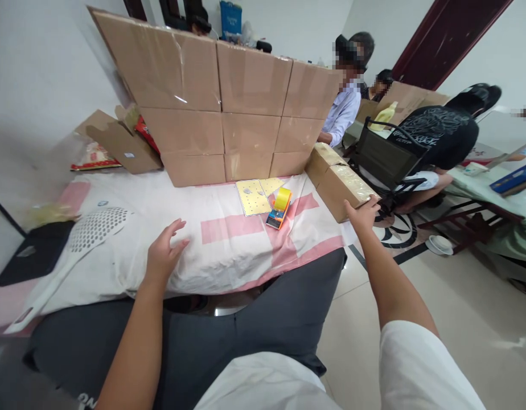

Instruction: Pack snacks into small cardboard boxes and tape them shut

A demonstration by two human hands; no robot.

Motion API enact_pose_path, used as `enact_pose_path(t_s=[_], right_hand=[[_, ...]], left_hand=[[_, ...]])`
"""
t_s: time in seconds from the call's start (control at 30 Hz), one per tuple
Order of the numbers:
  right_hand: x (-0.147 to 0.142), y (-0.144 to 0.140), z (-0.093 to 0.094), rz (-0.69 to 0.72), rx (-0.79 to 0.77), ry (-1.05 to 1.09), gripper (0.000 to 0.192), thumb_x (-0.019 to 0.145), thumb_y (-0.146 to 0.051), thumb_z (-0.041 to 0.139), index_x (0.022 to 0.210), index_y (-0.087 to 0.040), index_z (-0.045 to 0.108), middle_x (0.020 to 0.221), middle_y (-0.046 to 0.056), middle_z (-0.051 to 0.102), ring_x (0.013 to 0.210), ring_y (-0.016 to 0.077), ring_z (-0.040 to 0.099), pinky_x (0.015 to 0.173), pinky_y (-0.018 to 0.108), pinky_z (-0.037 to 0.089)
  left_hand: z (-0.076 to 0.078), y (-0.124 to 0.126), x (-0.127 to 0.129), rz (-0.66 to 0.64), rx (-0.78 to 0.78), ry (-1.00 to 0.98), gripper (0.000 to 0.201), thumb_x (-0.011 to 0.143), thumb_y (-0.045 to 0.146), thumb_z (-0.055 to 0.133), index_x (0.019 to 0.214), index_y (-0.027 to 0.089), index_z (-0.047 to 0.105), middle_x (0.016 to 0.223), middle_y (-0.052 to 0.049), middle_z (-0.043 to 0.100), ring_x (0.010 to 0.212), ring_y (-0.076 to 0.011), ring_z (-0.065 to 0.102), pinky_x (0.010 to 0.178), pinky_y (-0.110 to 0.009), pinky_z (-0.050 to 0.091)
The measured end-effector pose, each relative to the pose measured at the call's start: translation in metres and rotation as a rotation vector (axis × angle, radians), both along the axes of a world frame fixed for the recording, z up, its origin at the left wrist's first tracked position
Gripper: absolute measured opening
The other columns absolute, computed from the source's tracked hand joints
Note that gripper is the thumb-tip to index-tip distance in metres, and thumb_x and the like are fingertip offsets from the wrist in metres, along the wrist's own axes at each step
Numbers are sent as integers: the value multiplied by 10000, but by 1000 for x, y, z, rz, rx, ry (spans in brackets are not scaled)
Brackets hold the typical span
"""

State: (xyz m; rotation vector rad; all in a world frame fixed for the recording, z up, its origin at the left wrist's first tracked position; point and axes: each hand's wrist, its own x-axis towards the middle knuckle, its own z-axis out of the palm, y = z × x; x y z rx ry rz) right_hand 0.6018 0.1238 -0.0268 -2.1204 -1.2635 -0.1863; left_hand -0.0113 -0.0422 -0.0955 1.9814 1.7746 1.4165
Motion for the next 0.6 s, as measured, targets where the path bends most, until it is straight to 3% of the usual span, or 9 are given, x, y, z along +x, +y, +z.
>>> enact_pose_path(t_s=[0.17,0.4,0.6], right_hand=[[-15,47,7,-22,-140,-54,1071,781,-722,649,1523,-83,214,1382,315,387,1136,442,603,978,556,468],[-35,121,11,-29,-173,-40,1066,777,-650,703,1539,-106,194,1385,295,388,1157,437,592,972,538,465],[-60,181,9,-1,-174,-27,1024,835,-639,681,1548,-117,164,1409,259,359,1160,353,577,976,437,428]], left_hand=[[1,-1,3,68,-92,92,615,986,608,452,1417,180,552,1352,-137,672,1261,-290,629,1055,-414,496],[-16,-5,12,248,-428,468,594,1006,481,387,1461,136,553,1605,-175,431,1501,-394,347,1203,-623,259],[-16,-5,15,264,-465,501,621,1018,489,318,1475,137,546,1617,-143,423,1514,-360,336,1223,-602,240]])
